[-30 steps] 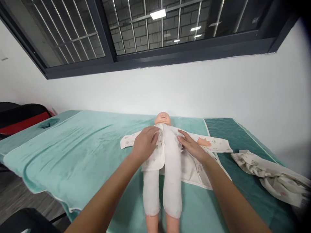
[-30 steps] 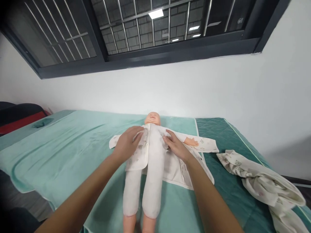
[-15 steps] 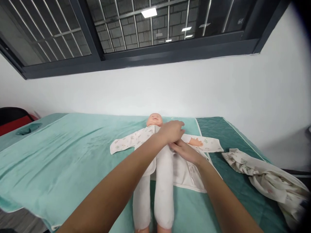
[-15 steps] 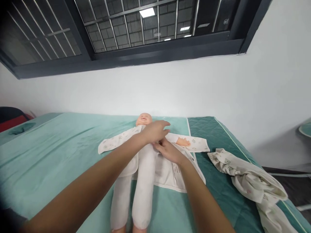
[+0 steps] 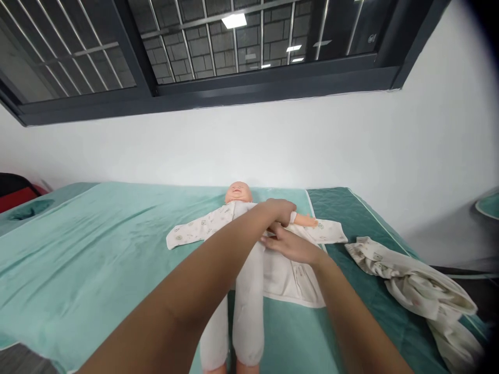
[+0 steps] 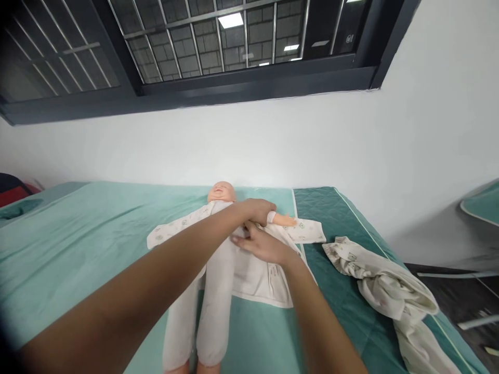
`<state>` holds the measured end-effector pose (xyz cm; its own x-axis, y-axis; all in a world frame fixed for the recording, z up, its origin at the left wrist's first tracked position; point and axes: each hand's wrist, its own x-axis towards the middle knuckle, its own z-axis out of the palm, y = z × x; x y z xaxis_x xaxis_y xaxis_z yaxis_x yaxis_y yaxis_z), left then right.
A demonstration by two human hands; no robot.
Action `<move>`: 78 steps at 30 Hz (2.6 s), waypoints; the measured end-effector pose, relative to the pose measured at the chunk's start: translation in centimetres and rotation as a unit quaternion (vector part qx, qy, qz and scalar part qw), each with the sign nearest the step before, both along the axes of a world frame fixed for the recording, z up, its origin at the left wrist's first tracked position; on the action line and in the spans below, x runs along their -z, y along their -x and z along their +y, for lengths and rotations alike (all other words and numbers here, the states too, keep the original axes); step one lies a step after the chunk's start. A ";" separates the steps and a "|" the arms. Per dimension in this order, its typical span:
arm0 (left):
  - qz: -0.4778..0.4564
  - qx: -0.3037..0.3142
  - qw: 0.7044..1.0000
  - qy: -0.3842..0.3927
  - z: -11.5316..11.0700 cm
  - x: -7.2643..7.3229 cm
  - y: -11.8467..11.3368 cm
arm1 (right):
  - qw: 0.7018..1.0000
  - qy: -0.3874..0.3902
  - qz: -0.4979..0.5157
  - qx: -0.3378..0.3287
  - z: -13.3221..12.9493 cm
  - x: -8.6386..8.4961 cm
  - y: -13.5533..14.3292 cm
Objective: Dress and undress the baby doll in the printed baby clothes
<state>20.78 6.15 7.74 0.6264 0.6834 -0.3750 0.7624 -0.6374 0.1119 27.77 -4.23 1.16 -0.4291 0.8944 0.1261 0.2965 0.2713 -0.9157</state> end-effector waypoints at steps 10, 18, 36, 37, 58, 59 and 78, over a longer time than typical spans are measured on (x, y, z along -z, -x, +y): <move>-0.049 0.046 0.995 -0.073 0.4 0.0 3.5 | 0.940 0.080 -0.180 0.278 1.4 2.0 -8.8; -0.050 0.078 0.991 -0.094 -0.3 0.6 4.1 | 0.937 0.056 -0.076 0.336 2.9 4.0 -6.9; 0.021 0.125 0.974 -0.188 -0.8 2.2 3.7 | 0.827 0.039 0.430 0.361 1.8 0.8 -8.1; 0.019 0.121 0.975 -0.188 -1.0 2.1 3.7 | 0.825 0.031 0.440 0.353 1.7 0.7 -7.7; -0.227 0.027 0.973 -0.028 0.6 -1.8 10.3 | 0.961 0.052 0.271 -0.024 -1.5 -2.0 2.1; -0.237 0.002 0.970 -0.054 0.7 -1.8 10.6 | 0.963 0.057 0.262 -0.033 -1.6 -2.0 1.8; -0.413 -0.225 0.872 -0.135 -0.3 0.5 15.7 | 0.939 0.113 0.268 -0.183 -2.0 -1.3 -0.9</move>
<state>5.12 5.84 7.21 0.2523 0.9231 0.2901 0.6724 -0.3828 0.6334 28.63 -6.21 2.46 -0.6422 0.7295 0.2354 -0.2976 0.0457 -0.9536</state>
